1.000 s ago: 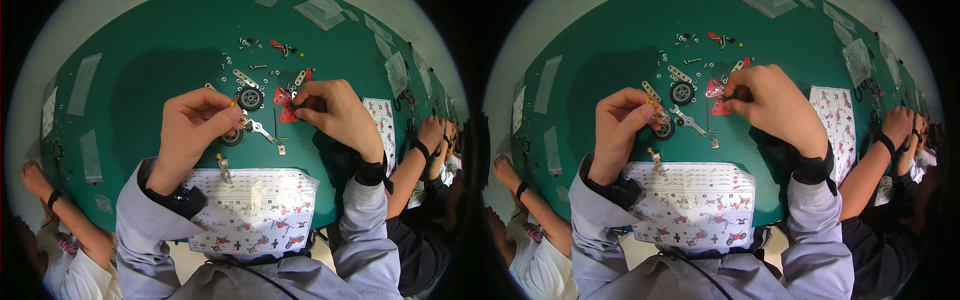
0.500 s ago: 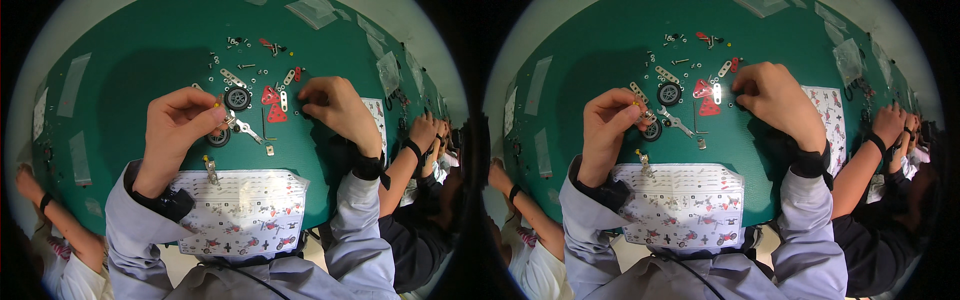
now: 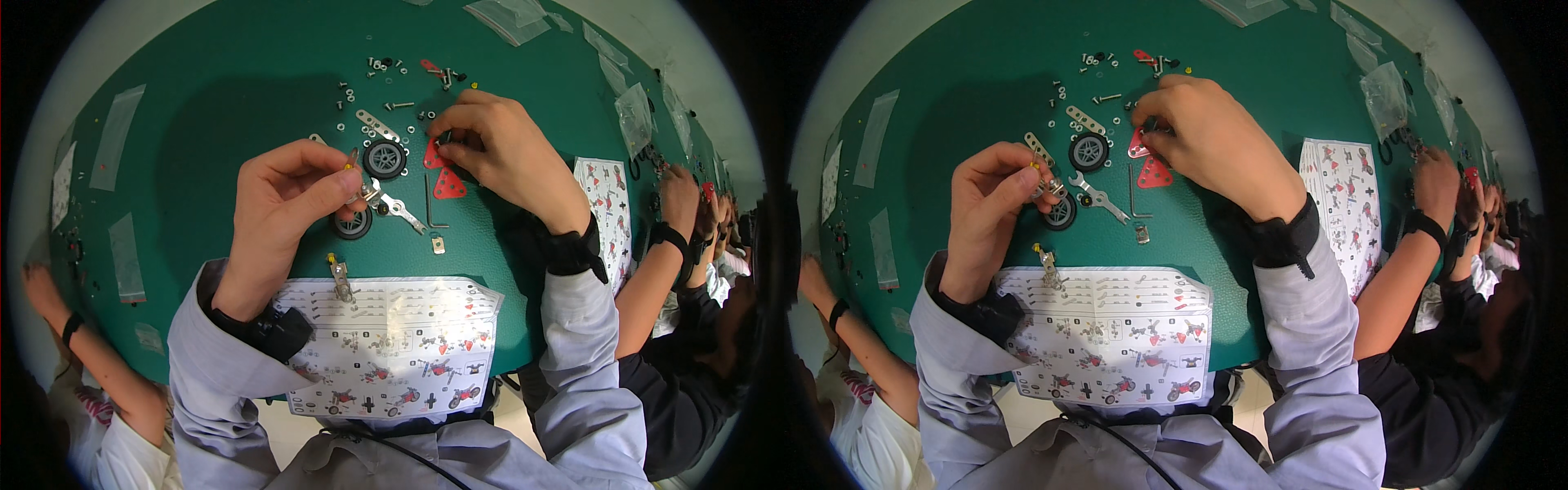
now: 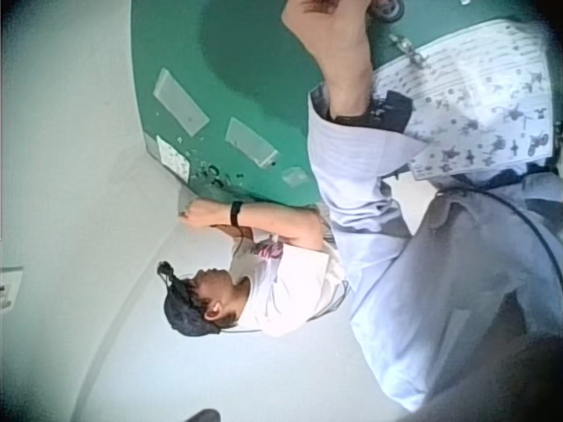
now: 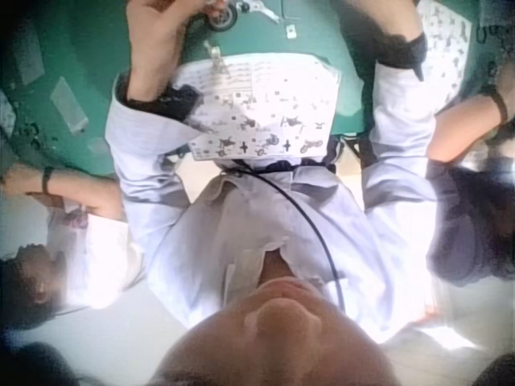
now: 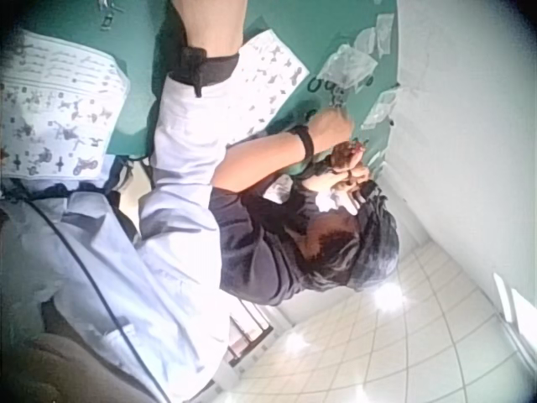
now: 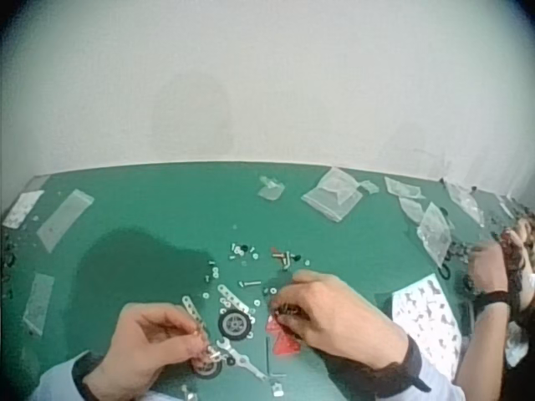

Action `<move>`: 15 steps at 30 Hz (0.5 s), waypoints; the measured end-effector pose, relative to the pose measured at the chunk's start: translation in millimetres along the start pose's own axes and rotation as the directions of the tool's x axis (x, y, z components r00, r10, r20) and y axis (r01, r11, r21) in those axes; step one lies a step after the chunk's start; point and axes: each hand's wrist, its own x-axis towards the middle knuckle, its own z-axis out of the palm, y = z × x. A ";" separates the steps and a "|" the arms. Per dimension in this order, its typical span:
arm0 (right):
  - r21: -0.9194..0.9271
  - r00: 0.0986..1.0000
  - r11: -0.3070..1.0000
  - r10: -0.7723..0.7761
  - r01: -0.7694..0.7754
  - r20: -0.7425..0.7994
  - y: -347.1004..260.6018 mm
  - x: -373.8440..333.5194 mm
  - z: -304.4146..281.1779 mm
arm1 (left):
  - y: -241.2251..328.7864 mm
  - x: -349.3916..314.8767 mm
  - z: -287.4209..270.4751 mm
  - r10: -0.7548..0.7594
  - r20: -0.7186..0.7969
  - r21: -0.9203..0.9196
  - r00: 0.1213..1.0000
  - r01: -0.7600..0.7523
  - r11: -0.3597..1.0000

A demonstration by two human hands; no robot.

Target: Assembling a small metal toy motorcycle using parts and instructions.

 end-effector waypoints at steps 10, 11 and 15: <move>0.097 0.997 0.993 0.073 -0.073 0.004 -2.5 -1.7 -4.4 | -1.4 -0.3 0.3 -0.018 -0.022 0.004 1.000 0.018 1.000; 0.159 0.994 0.982 0.109 -0.103 -0.027 -2.0 -3.3 -6.8 | -1.7 -0.1 1.0 -0.010 -0.019 -0.005 1.000 0.010 1.000; 0.212 0.966 0.945 0.258 -0.250 -0.012 -0.4 -10.4 -17.0 | -0.3 0.7 1.2 -0.005 -0.005 0.012 1.000 0.005 1.000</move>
